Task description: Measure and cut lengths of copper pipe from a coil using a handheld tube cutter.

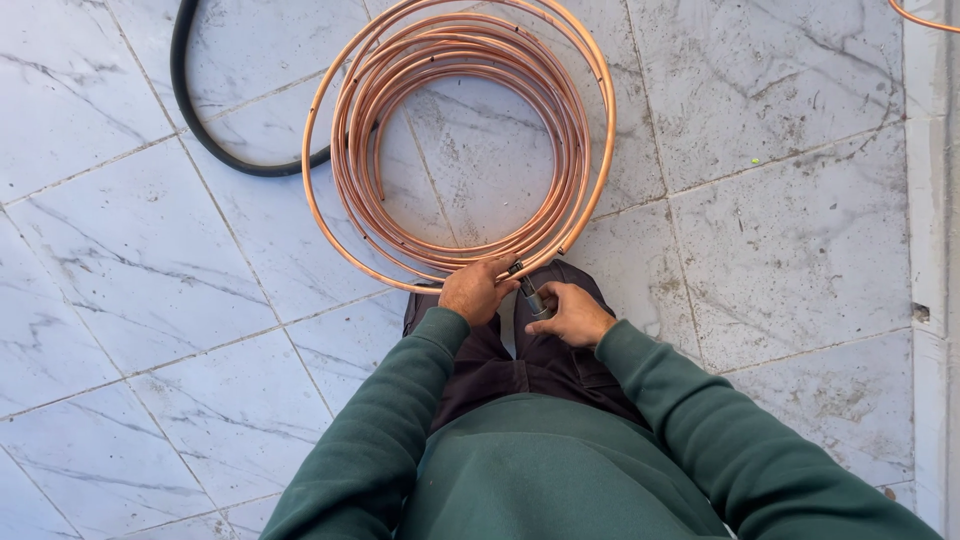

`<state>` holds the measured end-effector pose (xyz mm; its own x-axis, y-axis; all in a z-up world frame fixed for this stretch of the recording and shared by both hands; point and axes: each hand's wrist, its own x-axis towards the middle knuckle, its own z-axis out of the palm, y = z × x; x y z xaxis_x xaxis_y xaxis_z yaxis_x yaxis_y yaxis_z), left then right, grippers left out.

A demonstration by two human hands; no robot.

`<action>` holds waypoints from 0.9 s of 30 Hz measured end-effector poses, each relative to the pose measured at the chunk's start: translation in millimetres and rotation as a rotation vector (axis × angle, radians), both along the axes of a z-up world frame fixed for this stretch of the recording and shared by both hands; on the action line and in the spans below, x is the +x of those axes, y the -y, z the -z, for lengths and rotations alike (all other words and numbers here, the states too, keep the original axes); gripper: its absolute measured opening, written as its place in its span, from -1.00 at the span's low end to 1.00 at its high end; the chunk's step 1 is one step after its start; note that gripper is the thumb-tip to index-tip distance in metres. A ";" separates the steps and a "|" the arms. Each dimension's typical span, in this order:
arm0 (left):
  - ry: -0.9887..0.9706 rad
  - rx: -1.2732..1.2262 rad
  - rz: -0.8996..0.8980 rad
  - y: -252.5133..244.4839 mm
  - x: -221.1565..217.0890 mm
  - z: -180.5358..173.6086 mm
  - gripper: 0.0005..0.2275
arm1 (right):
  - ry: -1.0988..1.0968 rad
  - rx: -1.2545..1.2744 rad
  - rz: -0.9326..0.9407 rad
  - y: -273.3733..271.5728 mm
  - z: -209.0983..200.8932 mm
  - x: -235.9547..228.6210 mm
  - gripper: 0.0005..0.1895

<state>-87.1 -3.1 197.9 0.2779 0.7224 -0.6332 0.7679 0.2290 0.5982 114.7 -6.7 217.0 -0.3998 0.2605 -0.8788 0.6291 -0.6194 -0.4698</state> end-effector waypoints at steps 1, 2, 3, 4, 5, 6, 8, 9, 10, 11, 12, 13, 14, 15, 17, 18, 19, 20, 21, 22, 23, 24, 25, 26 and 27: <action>-0.002 -0.002 -0.003 2.1 -1.0 1.9 -0.57 | -0.002 -0.002 -0.003 -0.4 -6.0 -3.9 -0.20; 0.004 0.014 -0.004 4.2 -2.0 3.8 -0.57 | 0.119 0.094 -0.126 -0.9 -12.0 -7.9 -0.19; 0.014 0.033 -0.002 4.0 -1.5 6.7 -0.57 | 0.244 0.194 -0.247 -2.9 -17.7 -10.4 -0.17; 0.015 0.035 -0.002 2.7 -2.3 8.2 -0.57 | 0.246 0.196 -0.247 7.0 4.6 0.9 -0.17; 0.026 0.051 -0.004 3.3 -2.5 9.3 -0.56 | 0.113 0.099 -0.088 18.4 26.4 12.8 -0.15; 0.037 0.068 -0.005 4.0 -2.6 10.7 -0.56 | -0.019 0.003 0.072 30.0 48.3 24.9 -0.13; 0.038 0.055 0.001 4.6 -3.1 10.2 -0.56 | -0.068 -0.035 0.141 33.1 52.9 30.7 -0.15; 0.034 0.050 0.009 3.8 -3.0 10.3 -0.56 | -0.121 -0.066 0.212 33.9 55.6 33.8 -0.16; 0.038 0.047 0.011 4.7 -1.7 11.0 -0.56 | -0.116 -0.068 0.214 22.5 30.7 20.4 -0.16; 0.024 0.045 0.014 5.0 -1.4 11.6 -0.56 | 0.017 0.024 0.059 9.9 6.4 5.9 -0.17; 0.011 0.043 0.017 5.3 -1.2 12.0 -0.56 | 0.149 0.115 -0.098 -2.7 -17.9 -8.7 -0.18; 0.012 0.042 0.018 8.1 -1.5 17.1 -0.56 | 0.150 0.115 -0.097 6.6 -6.5 -3.1 -0.18; 0.016 0.070 0.017 10.8 -1.9 22.0 -0.57 | 0.135 0.127 -0.088 15.8 4.8 2.3 -0.17; 0.018 0.099 0.015 12.0 -3.2 27.0 -0.57 | 0.119 0.141 -0.079 23.6 16.5 6.9 -0.16; 0.011 0.088 0.021 4.6 -3.5 16.3 -0.57 | -0.019 0.076 0.051 41.9 59.3 27.4 -0.15; 0.004 0.075 0.026 1.6 -3.6 11.1 -0.56 | -0.156 0.008 0.180 51.4 81.0 37.6 -0.14; 0.006 0.071 0.028 4.2 -3.6 11.1 -0.56 | -0.155 0.004 0.183 40.2 53.2 24.2 -0.14; -0.003 0.043 0.025 6.8 -3.1 11.0 -0.56 | -0.054 -0.004 0.112 28.6 25.7 11.3 -0.15; -0.011 0.022 0.024 6.1 -1.4 12.1 -0.56 | 0.048 -0.006 0.042 14.0 -1.0 -0.7 -0.16; -0.008 0.023 0.027 6.9 -0.7 14.6 -0.56 | 0.051 -0.005 0.045 14.9 -2.7 -1.3 -0.16; 0.005 0.055 0.015 6.7 -1.3 17.2 -0.56 | 0.136 0.072 -0.019 14.7 -3.9 -3.2 -0.16; 0.017 0.087 0.003 6.5 -2.1 19.9 -0.57 | 0.221 0.150 -0.083 14.4 -4.9 -5.3 -0.17; 0.018 0.083 0.006 7.2 -3.3 18.4 -0.57 | 0.221 0.146 -0.081 26.8 14.6 4.1 -0.17; 0.026 0.090 0.008 8.1 -4.6 17.0 -0.57 | 0.059 0.045 0.118 39.7 34.1 13.3 -0.16; 0.034 0.101 0.006 7.4 -5.4 16.2 -0.58 | -0.104 -0.053 0.313 50.4 54.3 23.1 -0.15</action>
<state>-92.5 -10.5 181.7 0.3028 0.7803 -0.5473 0.7478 0.1615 0.6440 137.8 -57.1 162.7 -0.3954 0.3400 -0.8533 0.3548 -0.8003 -0.4833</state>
